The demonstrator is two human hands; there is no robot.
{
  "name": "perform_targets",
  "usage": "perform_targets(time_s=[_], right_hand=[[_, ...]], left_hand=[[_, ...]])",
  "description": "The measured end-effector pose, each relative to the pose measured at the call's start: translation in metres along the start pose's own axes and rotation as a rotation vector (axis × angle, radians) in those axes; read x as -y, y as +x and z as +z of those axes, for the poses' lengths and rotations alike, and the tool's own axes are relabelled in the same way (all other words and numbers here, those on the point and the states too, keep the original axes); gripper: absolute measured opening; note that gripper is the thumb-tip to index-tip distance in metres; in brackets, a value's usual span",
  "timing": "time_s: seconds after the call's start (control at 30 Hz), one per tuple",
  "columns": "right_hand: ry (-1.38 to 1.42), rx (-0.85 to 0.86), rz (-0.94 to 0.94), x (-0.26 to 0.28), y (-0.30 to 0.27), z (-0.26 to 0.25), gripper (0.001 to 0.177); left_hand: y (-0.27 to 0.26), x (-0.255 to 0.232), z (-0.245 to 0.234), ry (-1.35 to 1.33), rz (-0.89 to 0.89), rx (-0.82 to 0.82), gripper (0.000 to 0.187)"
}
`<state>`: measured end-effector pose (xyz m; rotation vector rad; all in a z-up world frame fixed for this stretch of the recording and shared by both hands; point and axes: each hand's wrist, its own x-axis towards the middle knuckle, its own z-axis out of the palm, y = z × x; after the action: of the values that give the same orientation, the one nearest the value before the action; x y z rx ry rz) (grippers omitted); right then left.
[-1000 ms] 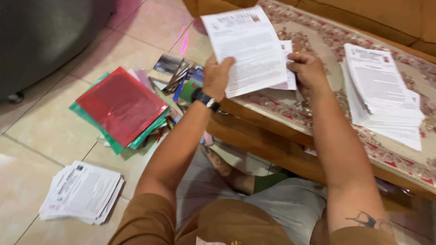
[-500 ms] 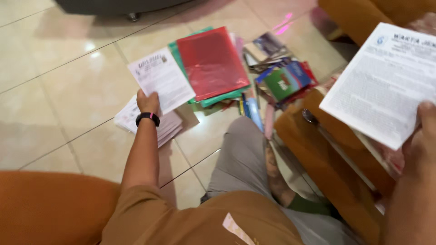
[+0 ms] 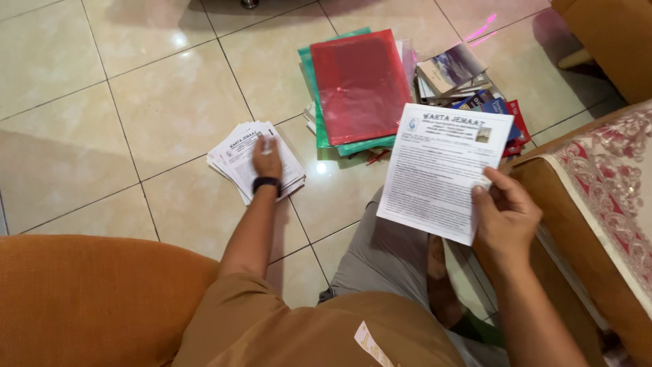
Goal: The person sits on the floor and repeatedly picks up sheets of paper from a table, flips them over, and places them into a separate pile on the floor. The person handles the papers one at a time throughout the clip.
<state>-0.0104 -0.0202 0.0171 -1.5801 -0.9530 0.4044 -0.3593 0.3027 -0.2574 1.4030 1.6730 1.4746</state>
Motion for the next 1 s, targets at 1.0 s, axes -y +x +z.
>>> perform_targets(time_s=[1.0], right_hand=[[-0.369, -0.197, -0.237, 0.031, 0.004, -0.116, 0.026]], left_hand=[[0.005, 0.024, -0.085, 0.352, -0.457, -0.127, 0.052]])
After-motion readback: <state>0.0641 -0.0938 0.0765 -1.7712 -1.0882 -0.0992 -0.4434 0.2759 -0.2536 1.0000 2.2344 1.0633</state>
